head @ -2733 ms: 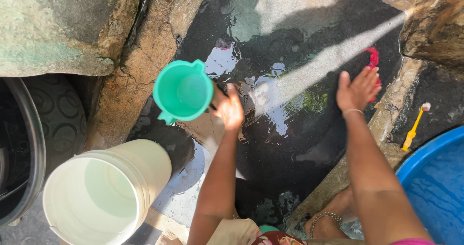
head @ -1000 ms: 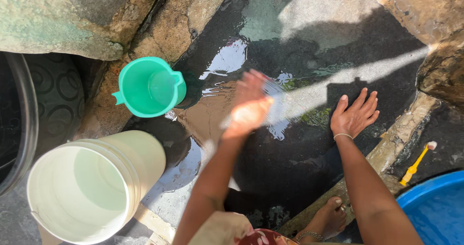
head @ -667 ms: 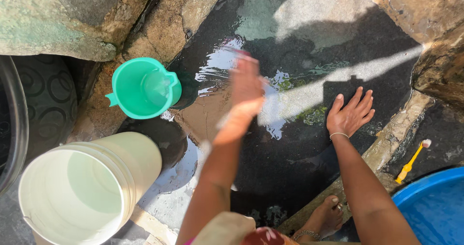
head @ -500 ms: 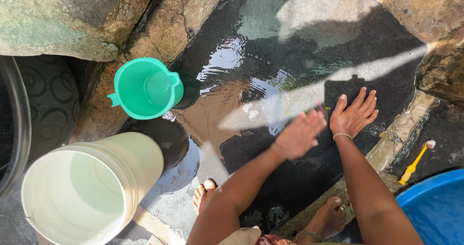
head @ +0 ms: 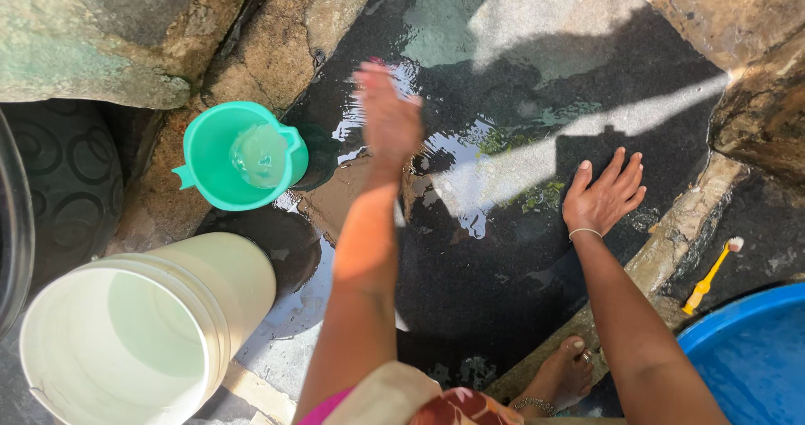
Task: The person scrubs a section of stone floor by hand using a small brush and water from a bucket and a small green pitcher.
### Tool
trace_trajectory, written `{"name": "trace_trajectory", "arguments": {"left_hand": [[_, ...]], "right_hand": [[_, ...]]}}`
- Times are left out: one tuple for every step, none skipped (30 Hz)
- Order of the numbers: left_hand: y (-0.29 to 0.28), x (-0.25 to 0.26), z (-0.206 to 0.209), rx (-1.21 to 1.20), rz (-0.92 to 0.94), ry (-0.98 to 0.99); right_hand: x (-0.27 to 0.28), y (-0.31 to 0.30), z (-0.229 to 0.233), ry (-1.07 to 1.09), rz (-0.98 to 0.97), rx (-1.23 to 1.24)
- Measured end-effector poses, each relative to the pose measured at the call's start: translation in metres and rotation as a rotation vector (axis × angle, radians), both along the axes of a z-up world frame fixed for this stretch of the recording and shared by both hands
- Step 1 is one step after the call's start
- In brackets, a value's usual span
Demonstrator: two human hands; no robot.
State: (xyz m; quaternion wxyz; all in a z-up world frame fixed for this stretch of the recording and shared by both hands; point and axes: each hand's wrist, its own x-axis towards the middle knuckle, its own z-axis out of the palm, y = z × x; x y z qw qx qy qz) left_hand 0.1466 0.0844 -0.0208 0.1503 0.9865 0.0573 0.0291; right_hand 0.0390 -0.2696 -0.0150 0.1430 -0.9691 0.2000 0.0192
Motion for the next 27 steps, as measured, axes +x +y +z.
{"name": "trace_trajectory", "arguments": {"left_hand": [[-0.030, -0.012, 0.001, -0.079, -0.107, -0.019], [-0.065, -0.024, 0.005, 0.098, -0.220, 0.106], [-0.096, -0.045, 0.012, 0.535, -0.568, 0.424], [-0.135, -0.060, 0.019, 0.217, -0.339, -0.144], [-0.143, -0.095, 0.029, -0.402, -0.513, 0.195], [-0.156, -0.127, 0.039, -0.290, -0.626, 0.180], [-0.178, -0.154, 0.051, -0.176, -0.738, 0.162], [-0.189, -0.172, 0.059, -0.060, -0.848, 0.145], [-0.182, -0.186, 0.063, -0.130, -0.851, 0.137], [-0.168, -0.197, 0.065, -0.200, -0.854, 0.128], [-0.152, -0.203, 0.068, -0.271, -0.852, 0.120], [-0.129, -0.201, 0.067, -0.214, -0.785, 0.216], [-0.097, -0.190, 0.064, -0.157, -0.720, 0.308], [-0.065, -0.178, 0.060, -0.118, -0.562, 0.438], [-0.026, -0.169, 0.057, -0.012, -0.561, 0.191], [0.002, -0.148, 0.050, -0.280, -0.478, 0.167], [0.029, -0.136, 0.046, -0.154, -0.355, 0.124], [0.045, -0.127, 0.043, -0.030, -0.232, 0.083], [0.046, -0.121, 0.038, 0.000, -0.161, 0.089], [0.041, -0.114, 0.034, 0.029, -0.089, 0.095], [0.033, -0.112, 0.031, 0.058, -0.020, 0.104], [0.015, -0.116, 0.031, 0.097, -0.079, 0.024], [-0.012, -0.123, 0.033, 0.133, -0.138, -0.058], [-0.043, -0.134, 0.038, -0.153, -0.199, -0.027], [-0.074, -0.161, 0.052, 0.041, -0.418, 0.241], [-0.100, -0.173, 0.062, -0.188, -0.510, 0.249], [-0.129, -0.186, 0.072, -0.056, -0.696, 0.224]], "right_hand": [[0.000, 0.000, 0.001, 0.005, -0.002, 0.002], [0.000, 0.001, 0.002, 0.010, -0.003, 0.004], [0.000, 0.001, 0.002, 0.009, -0.004, 0.001], [0.001, 0.001, 0.001, 0.007, -0.005, -0.003], [0.000, 0.001, 0.001, 0.006, -0.008, -0.005], [0.000, 0.001, 0.002, 0.010, -0.008, -0.001], [0.001, 0.000, 0.003, 0.010, -0.008, 0.003], [0.001, 0.000, 0.004, 0.011, -0.009, 0.007], [0.002, 0.001, 0.005, 0.012, -0.015, 0.011], [0.002, 0.002, 0.006, 0.013, -0.020, 0.016], [0.001, 0.002, 0.007, 0.015, -0.022, 0.020], [0.001, 0.003, 0.007, 0.019, -0.020, 0.023], [0.001, 0.004, 0.008, 0.019, -0.020, 0.024], [0.001, 0.004, 0.008, 0.019, -0.021, 0.025], [0.000, 0.004, 0.009, 0.018, -0.018, 0.024], [-0.001, 0.003, 0.010, 0.017, -0.016, 0.022], [0.001, 0.005, 0.010, 0.009, -0.011, 0.024], [0.003, 0.005, 0.011, 0.013, -0.014, 0.028], [0.002, 0.005, 0.012, 0.022, -0.019, 0.033], [0.001, 0.005, 0.012, 0.030, -0.023, 0.037], [0.001, 0.005, 0.011, 0.030, -0.023, 0.035], [0.002, 0.005, 0.010, 0.030, -0.023, 0.032], [0.003, 0.005, 0.010, 0.028, -0.023, 0.027], [0.002, 0.004, 0.010, 0.022, -0.019, 0.025], [0.001, 0.004, 0.010, 0.015, -0.014, 0.025], [0.001, 0.004, 0.011, 0.007, -0.010, 0.025], [0.001, 0.005, 0.010, 0.010, -0.017, 0.027]]}}
